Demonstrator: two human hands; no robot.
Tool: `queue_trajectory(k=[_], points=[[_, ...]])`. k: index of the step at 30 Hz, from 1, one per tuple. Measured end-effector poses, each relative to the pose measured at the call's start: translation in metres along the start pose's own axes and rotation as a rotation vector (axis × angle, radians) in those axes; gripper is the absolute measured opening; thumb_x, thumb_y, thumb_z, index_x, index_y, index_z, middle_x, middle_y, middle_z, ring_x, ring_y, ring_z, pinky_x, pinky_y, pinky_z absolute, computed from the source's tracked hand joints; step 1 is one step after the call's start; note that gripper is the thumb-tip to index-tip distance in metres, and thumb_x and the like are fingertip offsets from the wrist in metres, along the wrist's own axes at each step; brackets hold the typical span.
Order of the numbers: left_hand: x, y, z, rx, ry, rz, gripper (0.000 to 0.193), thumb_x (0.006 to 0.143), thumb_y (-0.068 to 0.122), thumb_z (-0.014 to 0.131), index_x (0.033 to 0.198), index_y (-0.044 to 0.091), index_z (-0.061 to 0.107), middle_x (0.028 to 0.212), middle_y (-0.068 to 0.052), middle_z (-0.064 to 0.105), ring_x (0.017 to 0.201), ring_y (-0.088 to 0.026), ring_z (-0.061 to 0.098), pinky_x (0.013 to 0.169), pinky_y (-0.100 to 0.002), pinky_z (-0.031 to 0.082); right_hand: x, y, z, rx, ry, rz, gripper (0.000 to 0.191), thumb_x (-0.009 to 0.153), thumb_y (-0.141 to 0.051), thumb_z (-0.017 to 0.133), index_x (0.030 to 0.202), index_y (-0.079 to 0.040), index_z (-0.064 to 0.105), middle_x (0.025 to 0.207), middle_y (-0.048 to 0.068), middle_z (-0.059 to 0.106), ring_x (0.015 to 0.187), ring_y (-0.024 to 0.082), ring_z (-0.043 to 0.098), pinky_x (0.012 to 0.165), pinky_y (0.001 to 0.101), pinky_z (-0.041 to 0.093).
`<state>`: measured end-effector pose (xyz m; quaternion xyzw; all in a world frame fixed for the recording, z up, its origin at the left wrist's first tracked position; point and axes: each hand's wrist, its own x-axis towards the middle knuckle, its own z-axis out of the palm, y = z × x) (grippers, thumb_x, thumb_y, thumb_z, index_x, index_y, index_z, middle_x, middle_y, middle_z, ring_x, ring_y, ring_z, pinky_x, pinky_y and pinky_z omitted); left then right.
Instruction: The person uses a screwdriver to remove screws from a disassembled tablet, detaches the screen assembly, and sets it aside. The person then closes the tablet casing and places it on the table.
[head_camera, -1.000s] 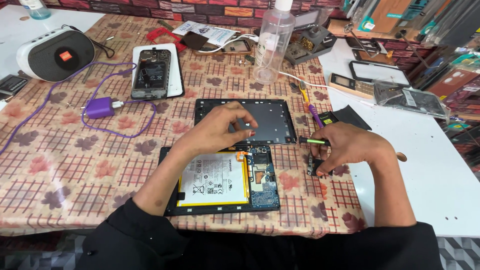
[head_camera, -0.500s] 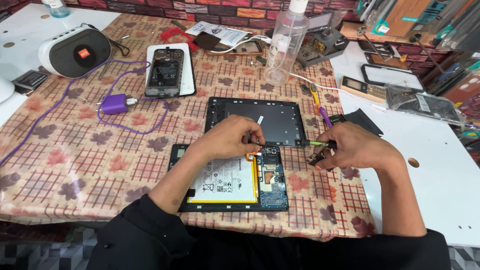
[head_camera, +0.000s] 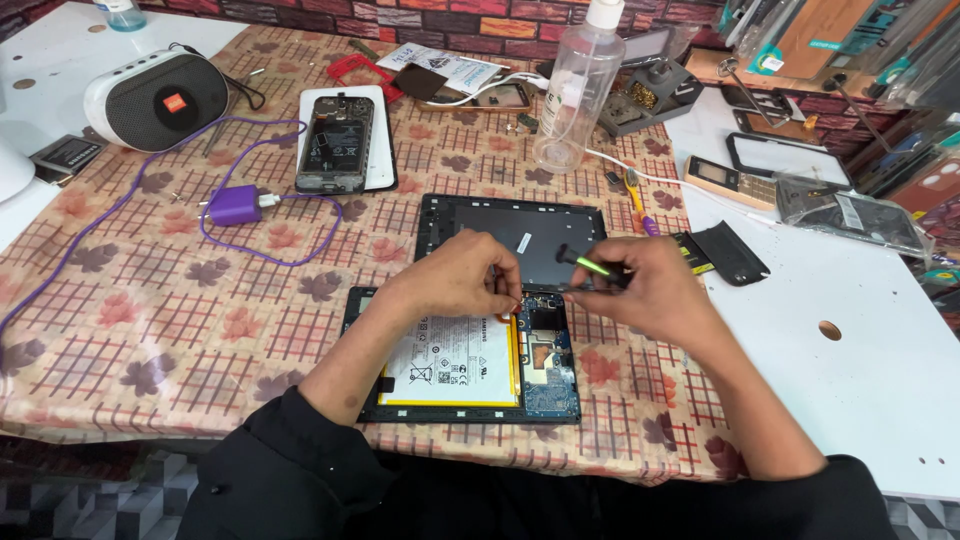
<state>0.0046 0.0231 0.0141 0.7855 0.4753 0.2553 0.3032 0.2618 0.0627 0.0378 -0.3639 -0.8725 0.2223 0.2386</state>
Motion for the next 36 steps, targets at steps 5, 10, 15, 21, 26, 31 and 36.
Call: queue_trajectory(k=[5,10,15,21,26,31,36], points=[[0.001,-0.003,0.000,0.001,0.024,0.026,0.008,0.074,0.004,0.080,0.080,0.001,0.078,0.073,-0.008,0.078,0.066,-0.013,0.074,0.065,-0.028,0.059,0.001,-0.020,0.024,-0.050,0.016,-0.242,0.022,0.073,-0.010,0.084,0.092,-0.003,0.076,0.082,0.006,0.073,0.066,0.015,0.070,0.060,0.0286,0.055],[0.002,-0.006,0.001,-0.055,-0.006,-0.001,0.008,0.076,0.006,0.080,0.082,0.001,0.078,0.073,-0.008,0.079,0.064,-0.012,0.075,0.064,-0.027,0.059,0.001,-0.017,0.009,-0.028,-0.363,-0.068,0.038,0.070,-0.018,0.091,0.106,-0.010,0.080,0.086,0.008,0.074,0.077,0.022,0.072,0.073,0.0372,0.056],[0.002,-0.006,0.002,-0.014,0.022,0.028,0.012,0.075,0.009,0.083,0.084,0.002,0.079,0.074,-0.008,0.078,0.063,-0.013,0.073,0.062,-0.029,0.058,0.002,-0.010,0.012,-0.045,-0.244,-0.309,0.034,0.072,-0.007,0.081,0.107,-0.009,0.080,0.116,0.011,0.067,0.107,0.027,0.064,0.089,0.0398,0.055],[0.000,-0.004,0.000,0.056,0.055,0.031,0.012,0.073,0.012,0.085,0.082,0.005,0.081,0.074,-0.008,0.078,0.064,-0.015,0.073,0.063,-0.031,0.057,0.008,-0.007,0.014,-0.129,-0.232,-0.256,0.041,0.072,-0.016,0.085,0.111,-0.009,0.076,0.103,0.007,0.074,0.101,0.026,0.067,0.088,0.0435,0.052],[0.001,-0.005,0.001,0.066,0.081,0.023,0.015,0.071,0.014,0.087,0.081,0.005,0.080,0.074,-0.008,0.078,0.065,-0.016,0.073,0.064,-0.031,0.057,0.006,-0.008,0.021,-0.140,-0.144,-0.142,0.040,0.072,-0.024,0.089,0.106,-0.009,0.078,0.097,0.009,0.073,0.091,0.026,0.071,0.080,0.0402,0.055],[0.001,-0.006,0.001,0.054,0.084,0.008,0.016,0.070,0.013,0.088,0.079,0.004,0.078,0.073,-0.008,0.077,0.065,-0.016,0.074,0.063,-0.032,0.057,0.005,-0.009,0.023,-0.049,-0.119,-0.110,0.047,0.066,-0.022,0.091,0.108,-0.005,0.076,0.097,0.009,0.074,0.088,0.024,0.073,0.079,0.0379,0.056],[-0.001,-0.002,-0.001,0.066,0.087,-0.005,0.014,0.070,0.013,0.088,0.078,0.004,0.079,0.073,-0.008,0.078,0.065,-0.015,0.074,0.062,-0.031,0.056,0.007,-0.008,0.022,0.032,-0.108,-0.063,0.052,0.061,-0.019,0.093,0.108,-0.002,0.076,0.099,0.008,0.075,0.089,0.020,0.072,0.082,0.0341,0.055]])
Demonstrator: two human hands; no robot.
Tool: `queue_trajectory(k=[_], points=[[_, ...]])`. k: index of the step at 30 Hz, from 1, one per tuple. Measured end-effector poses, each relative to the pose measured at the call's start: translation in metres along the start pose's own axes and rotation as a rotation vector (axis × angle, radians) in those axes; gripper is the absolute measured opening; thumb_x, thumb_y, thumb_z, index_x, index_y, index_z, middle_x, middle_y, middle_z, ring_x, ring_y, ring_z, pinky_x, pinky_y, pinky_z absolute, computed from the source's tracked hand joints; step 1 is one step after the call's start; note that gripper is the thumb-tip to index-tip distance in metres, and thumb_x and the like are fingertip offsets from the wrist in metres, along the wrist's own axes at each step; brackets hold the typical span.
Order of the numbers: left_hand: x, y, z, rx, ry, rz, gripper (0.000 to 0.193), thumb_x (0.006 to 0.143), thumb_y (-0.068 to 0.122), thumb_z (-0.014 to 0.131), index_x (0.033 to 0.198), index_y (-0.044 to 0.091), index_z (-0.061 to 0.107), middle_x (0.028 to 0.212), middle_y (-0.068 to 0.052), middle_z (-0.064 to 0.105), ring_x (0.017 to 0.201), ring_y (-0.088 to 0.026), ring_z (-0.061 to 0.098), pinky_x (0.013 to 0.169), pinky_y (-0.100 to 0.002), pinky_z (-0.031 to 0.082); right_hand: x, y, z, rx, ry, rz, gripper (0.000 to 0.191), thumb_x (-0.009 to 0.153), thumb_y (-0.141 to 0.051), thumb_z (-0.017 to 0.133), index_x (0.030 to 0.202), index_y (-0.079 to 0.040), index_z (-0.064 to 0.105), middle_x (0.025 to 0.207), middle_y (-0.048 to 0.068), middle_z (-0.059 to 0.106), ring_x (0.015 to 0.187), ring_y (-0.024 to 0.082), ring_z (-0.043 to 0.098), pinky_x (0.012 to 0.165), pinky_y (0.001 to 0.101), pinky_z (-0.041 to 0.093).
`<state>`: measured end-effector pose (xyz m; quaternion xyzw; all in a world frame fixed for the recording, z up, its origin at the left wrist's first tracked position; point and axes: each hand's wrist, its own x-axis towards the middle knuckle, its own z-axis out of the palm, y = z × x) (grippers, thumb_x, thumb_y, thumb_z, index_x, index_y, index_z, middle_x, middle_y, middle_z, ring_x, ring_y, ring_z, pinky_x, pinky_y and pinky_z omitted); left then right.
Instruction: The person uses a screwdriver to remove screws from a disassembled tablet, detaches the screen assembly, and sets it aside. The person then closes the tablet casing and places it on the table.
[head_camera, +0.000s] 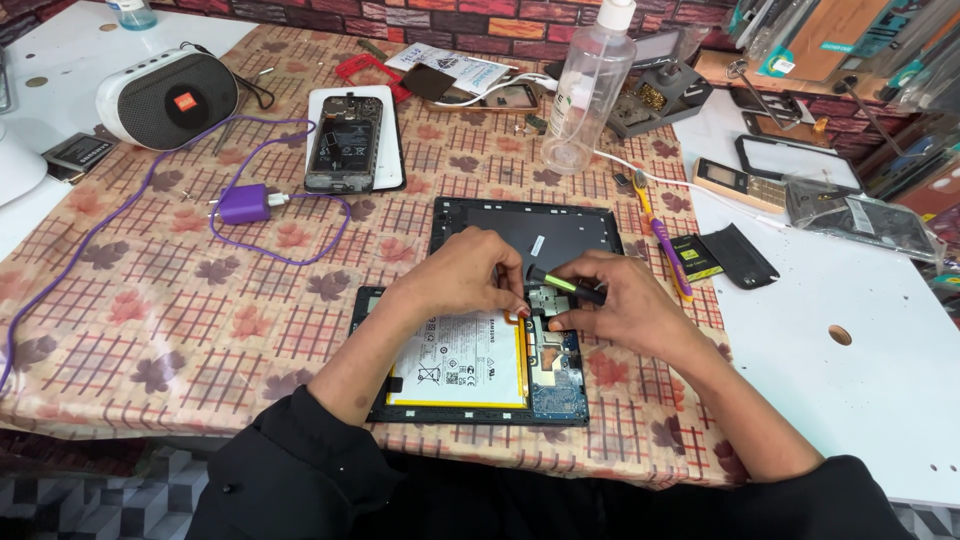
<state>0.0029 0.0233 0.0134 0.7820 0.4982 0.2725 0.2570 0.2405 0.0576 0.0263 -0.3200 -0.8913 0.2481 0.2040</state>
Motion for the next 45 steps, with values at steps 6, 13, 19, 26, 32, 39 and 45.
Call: queue_trajectory(k=[6,13,19,26,32,39,45], points=[[-0.003,0.003,-0.002,-0.026,-0.039,-0.041,0.013,0.075,0.013,0.085,0.083,0.004,0.080,0.071,-0.011,0.077,0.061,-0.018,0.073,0.061,-0.033,0.056,0.002,0.006,0.007,0.031,-0.044,0.113,0.050,0.059,-0.023,0.096,0.100,-0.003,0.076,0.096,0.007,0.073,0.086,0.019,0.069,0.076,0.0337,0.054],[-0.002,-0.001,-0.003,-0.052,-0.056,0.025,0.013,0.077,0.011,0.082,0.088,0.005,0.082,0.078,-0.009,0.079,0.070,-0.016,0.076,0.070,-0.030,0.060,0.003,0.009,0.011,0.073,-0.030,0.097,0.044,0.059,-0.024,0.097,0.093,-0.003,0.078,0.094,0.007,0.073,0.086,0.018,0.070,0.078,0.0331,0.053],[-0.001,0.001,-0.005,-0.039,-0.040,0.008,0.016,0.071,0.006,0.080,0.088,0.004,0.080,0.080,-0.009,0.081,0.074,-0.016,0.078,0.071,-0.031,0.061,0.002,0.001,0.012,0.090,-0.021,0.175,0.040,0.063,-0.024,0.094,0.096,-0.006,0.081,0.087,0.005,0.071,0.075,0.017,0.067,0.067,0.0332,0.052],[-0.003,0.009,-0.002,0.103,0.059,-0.023,0.023,0.076,0.026,0.085,0.090,0.008,0.079,0.077,-0.009,0.076,0.069,-0.023,0.073,0.065,-0.037,0.053,0.002,-0.004,0.012,0.054,-0.027,0.174,0.036,0.066,-0.022,0.093,0.093,-0.004,0.077,0.085,0.005,0.073,0.069,0.015,0.067,0.061,0.0329,0.052],[0.000,0.007,0.004,0.104,0.020,-0.070,0.023,0.069,0.025,0.088,0.084,0.009,0.079,0.077,-0.005,0.077,0.074,-0.020,0.075,0.068,-0.036,0.055,-0.003,-0.005,0.002,-0.063,-0.076,-0.052,0.019,0.074,-0.013,0.086,0.091,-0.006,0.080,0.090,0.006,0.073,0.072,0.021,0.071,0.065,0.0364,0.053],[0.000,0.011,0.007,0.242,0.141,0.194,0.034,0.056,0.033,0.093,0.081,0.012,0.083,0.077,-0.005,0.074,0.077,-0.026,0.070,0.064,-0.041,0.053,0.002,-0.004,-0.011,-0.205,-0.095,-0.186,0.021,0.065,-0.006,0.086,0.085,-0.008,0.083,0.091,0.011,0.067,0.079,0.028,0.069,0.069,0.0416,0.054],[-0.003,0.023,0.009,0.283,-0.110,0.062,0.050,0.060,0.050,0.090,0.092,0.012,0.080,0.071,-0.006,0.071,0.070,-0.025,0.071,0.062,-0.041,0.052,0.001,-0.003,-0.010,-0.194,-0.141,0.074,0.021,0.073,-0.014,0.087,0.094,-0.015,0.085,0.086,0.007,0.073,0.079,0.022,0.073,0.074,0.0359,0.055]])
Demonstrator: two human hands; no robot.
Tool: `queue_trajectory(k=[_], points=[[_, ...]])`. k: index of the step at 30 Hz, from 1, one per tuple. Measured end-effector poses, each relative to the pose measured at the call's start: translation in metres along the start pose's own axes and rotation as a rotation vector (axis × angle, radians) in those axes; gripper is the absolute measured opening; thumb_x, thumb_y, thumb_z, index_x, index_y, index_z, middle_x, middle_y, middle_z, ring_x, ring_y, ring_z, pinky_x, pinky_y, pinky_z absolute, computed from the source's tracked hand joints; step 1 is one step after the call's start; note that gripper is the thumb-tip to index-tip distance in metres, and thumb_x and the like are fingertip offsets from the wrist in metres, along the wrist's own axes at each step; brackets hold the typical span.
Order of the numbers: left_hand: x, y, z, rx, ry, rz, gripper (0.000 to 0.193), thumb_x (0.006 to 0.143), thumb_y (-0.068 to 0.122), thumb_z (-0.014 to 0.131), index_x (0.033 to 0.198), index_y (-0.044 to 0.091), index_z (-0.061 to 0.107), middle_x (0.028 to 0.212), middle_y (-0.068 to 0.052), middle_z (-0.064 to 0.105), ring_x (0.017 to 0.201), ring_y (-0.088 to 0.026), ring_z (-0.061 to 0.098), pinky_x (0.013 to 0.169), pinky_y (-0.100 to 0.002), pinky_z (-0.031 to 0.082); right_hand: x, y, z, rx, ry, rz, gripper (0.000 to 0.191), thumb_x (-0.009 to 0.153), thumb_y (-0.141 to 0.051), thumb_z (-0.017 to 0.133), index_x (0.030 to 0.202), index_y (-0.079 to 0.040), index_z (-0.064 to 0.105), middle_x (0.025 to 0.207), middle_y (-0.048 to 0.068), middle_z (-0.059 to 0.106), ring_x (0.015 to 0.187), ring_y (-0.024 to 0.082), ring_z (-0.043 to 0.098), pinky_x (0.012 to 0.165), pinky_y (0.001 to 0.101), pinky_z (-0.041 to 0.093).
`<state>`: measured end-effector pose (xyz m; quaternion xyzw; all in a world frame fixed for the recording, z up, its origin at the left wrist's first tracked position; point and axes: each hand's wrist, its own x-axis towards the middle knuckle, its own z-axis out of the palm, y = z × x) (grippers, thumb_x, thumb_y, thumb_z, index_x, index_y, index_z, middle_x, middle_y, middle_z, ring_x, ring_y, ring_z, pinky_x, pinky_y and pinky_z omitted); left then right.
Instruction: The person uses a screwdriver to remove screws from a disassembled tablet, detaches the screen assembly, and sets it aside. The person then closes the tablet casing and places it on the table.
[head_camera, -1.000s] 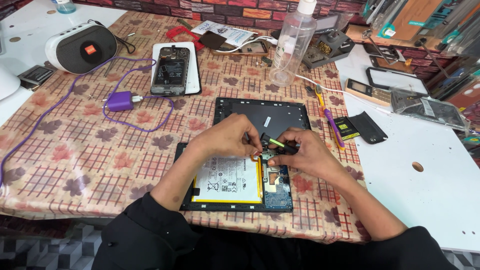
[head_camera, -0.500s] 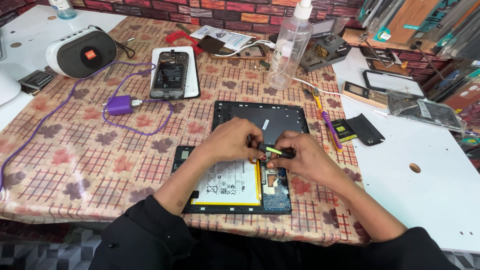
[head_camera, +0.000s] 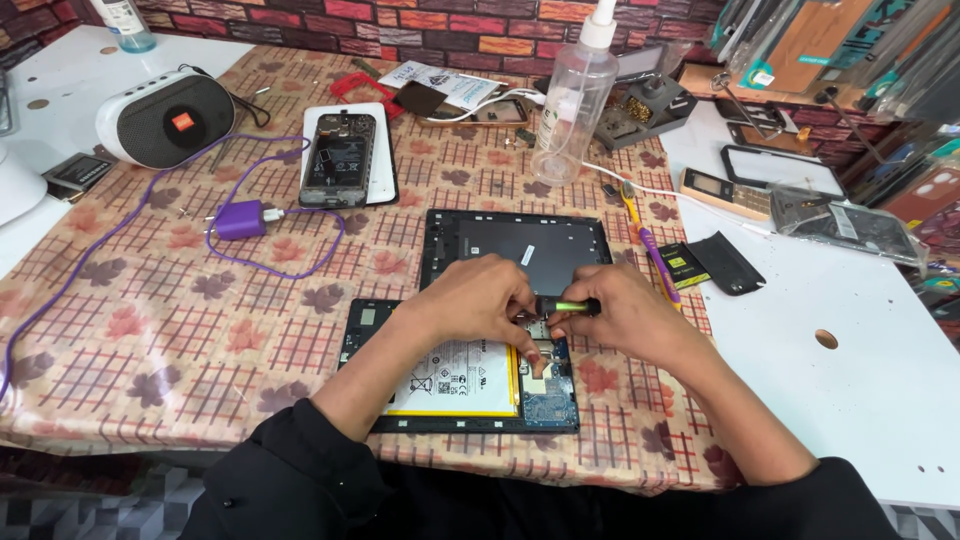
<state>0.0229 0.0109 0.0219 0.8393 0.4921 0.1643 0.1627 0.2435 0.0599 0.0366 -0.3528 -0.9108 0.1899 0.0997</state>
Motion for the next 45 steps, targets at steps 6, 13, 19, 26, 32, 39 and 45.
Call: queue_trajectory(k=[6,13,19,26,32,39,45], points=[[-0.002,0.002,0.000,0.058,-0.034,0.007,0.048,0.066,0.055,0.082,0.102,0.023,0.082,0.067,-0.006,0.071,0.070,-0.025,0.071,0.062,-0.042,0.050,-0.027,0.018,-0.056,0.700,0.190,-0.137,0.037,0.092,-0.001,0.062,0.129,-0.005,0.065,0.126,0.008,0.071,0.101,0.016,0.064,0.087,0.0319,0.056],[0.001,0.000,-0.001,0.137,-0.050,0.074,0.044,0.068,0.053,0.082,0.099,0.022,0.083,0.078,-0.005,0.073,0.077,-0.025,0.071,0.064,-0.043,0.051,-0.037,0.044,-0.078,0.635,0.579,-0.079,0.078,0.087,0.019,0.063,0.152,-0.011,0.034,0.110,0.012,0.065,0.106,0.020,0.069,0.088,0.0285,0.059],[0.000,-0.003,0.000,0.092,-0.047,0.106,0.043,0.066,0.050,0.083,0.096,0.018,0.084,0.080,-0.004,0.074,0.077,-0.024,0.070,0.065,-0.042,0.050,-0.030,0.058,-0.068,0.433,0.548,0.057,0.075,0.082,0.013,0.073,0.141,-0.008,0.032,0.106,0.014,0.066,0.095,0.019,0.071,0.077,0.0297,0.058],[-0.004,-0.005,0.005,0.014,0.007,0.099,0.038,0.071,0.044,0.083,0.097,0.017,0.083,0.087,-0.003,0.077,0.078,-0.023,0.072,0.066,-0.040,0.052,-0.026,0.059,-0.063,0.380,0.480,0.191,0.071,0.081,0.009,0.075,0.137,-0.009,0.034,0.101,0.013,0.070,0.090,0.017,0.072,0.071,0.0300,0.060],[-0.005,-0.005,0.004,-0.011,0.003,0.088,0.037,0.070,0.043,0.084,0.096,0.017,0.084,0.087,-0.002,0.078,0.077,-0.023,0.072,0.066,-0.040,0.053,-0.024,0.058,-0.062,0.352,0.471,0.224,0.071,0.081,0.009,0.075,0.137,-0.009,0.034,0.096,0.014,0.071,0.089,0.019,0.072,0.070,0.0314,0.058],[-0.006,-0.005,0.003,-0.035,-0.003,0.063,0.043,0.068,0.042,0.086,0.100,0.015,0.082,0.071,-0.001,0.071,0.069,-0.019,0.070,0.062,-0.037,0.052,-0.021,0.059,-0.060,0.334,0.462,0.252,0.072,0.081,0.009,0.075,0.137,-0.010,0.035,0.097,0.014,0.071,0.089,0.019,0.073,0.070,0.0320,0.059],[-0.007,-0.004,0.002,-0.051,0.008,0.068,0.043,0.069,0.042,0.086,0.101,0.014,0.082,0.069,0.001,0.069,0.067,-0.018,0.068,0.062,-0.036,0.052,-0.021,0.060,-0.057,0.333,0.454,0.219,0.072,0.080,0.012,0.073,0.136,-0.010,0.034,0.098,0.015,0.069,0.087,0.020,0.072,0.069,0.0327,0.059]])
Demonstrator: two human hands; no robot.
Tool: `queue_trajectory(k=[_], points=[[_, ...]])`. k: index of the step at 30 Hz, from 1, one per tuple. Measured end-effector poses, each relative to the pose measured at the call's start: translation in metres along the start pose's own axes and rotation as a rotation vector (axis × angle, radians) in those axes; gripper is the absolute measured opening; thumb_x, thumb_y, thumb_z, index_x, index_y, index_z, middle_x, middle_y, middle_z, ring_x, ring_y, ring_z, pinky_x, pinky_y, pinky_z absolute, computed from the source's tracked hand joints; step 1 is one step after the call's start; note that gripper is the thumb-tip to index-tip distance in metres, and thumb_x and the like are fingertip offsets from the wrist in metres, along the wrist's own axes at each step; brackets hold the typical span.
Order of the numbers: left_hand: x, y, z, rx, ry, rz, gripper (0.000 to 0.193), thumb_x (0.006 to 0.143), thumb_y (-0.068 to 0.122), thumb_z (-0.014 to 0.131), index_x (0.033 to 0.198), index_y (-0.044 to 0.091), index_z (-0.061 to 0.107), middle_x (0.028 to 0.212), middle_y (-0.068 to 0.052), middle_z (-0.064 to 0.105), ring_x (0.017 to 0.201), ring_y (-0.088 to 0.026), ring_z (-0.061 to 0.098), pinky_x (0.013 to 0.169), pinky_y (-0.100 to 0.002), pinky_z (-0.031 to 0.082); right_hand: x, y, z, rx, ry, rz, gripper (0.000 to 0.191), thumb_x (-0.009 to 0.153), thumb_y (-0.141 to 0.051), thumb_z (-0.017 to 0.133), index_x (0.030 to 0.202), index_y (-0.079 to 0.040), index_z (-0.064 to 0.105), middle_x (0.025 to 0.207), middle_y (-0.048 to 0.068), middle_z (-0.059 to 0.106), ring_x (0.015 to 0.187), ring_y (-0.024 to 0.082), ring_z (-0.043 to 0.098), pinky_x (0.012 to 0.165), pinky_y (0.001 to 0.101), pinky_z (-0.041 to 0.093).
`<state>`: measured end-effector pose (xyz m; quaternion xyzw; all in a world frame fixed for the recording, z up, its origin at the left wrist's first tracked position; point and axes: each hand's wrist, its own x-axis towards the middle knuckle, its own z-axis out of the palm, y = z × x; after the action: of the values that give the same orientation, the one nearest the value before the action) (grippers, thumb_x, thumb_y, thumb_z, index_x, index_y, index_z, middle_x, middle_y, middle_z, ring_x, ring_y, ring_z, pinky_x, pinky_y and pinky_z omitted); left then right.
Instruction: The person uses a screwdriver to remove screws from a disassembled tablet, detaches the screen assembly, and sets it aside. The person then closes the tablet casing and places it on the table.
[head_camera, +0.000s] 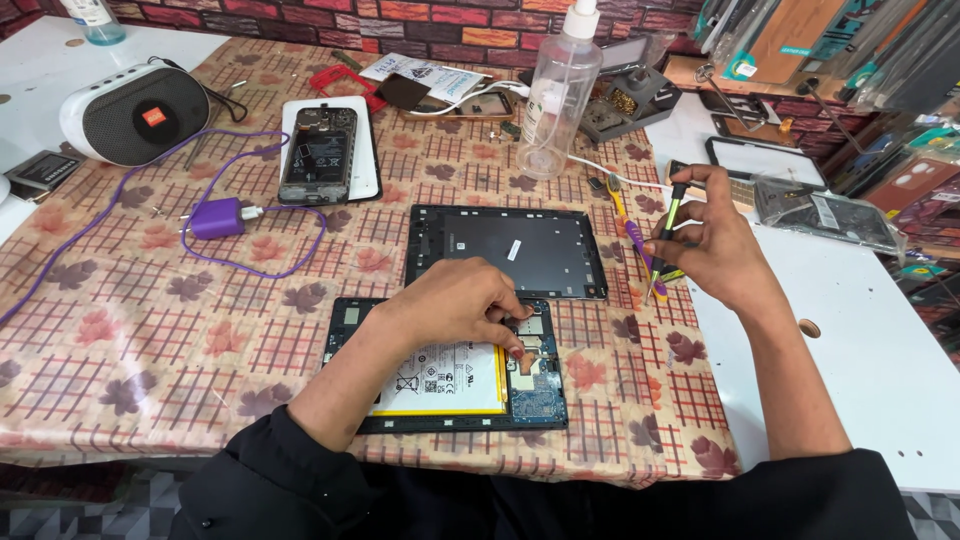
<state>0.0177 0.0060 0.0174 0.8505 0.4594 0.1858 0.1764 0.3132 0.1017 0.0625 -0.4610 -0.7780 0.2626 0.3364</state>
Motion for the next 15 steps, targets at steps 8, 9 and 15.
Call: queue_trajectory(k=[8,9,15], points=[[-0.002,0.007,-0.004,-0.056,-0.032,0.011,0.048,0.072,0.039,0.084,0.115,0.020,0.078,0.077,0.001,0.068,0.073,-0.018,0.067,0.066,-0.038,0.052,-0.005,-0.003,0.015,0.306,0.021,-0.225,0.073,0.085,0.015,0.071,0.140,-0.009,0.028,0.107,0.015,0.063,0.098,0.019,0.071,0.082,0.0308,0.063],[-0.001,0.008,-0.004,-0.050,-0.035,-0.001,0.044,0.075,0.040,0.083,0.114,0.021,0.079,0.078,0.001,0.068,0.074,-0.018,0.067,0.067,-0.038,0.052,-0.006,-0.004,0.021,0.360,0.015,-0.271,0.073,0.086,0.016,0.070,0.140,-0.009,0.027,0.108,0.014,0.062,0.099,0.019,0.071,0.084,0.0310,0.064],[0.002,0.005,0.000,-0.018,-0.028,0.024,0.029,0.080,0.039,0.080,0.103,0.021,0.083,0.078,-0.002,0.066,0.073,-0.019,0.065,0.067,-0.039,0.049,-0.014,-0.010,0.064,0.395,0.080,-0.353,0.077,0.086,0.017,0.073,0.143,-0.009,0.029,0.108,0.016,0.063,0.097,0.019,0.070,0.086,0.0315,0.063]])
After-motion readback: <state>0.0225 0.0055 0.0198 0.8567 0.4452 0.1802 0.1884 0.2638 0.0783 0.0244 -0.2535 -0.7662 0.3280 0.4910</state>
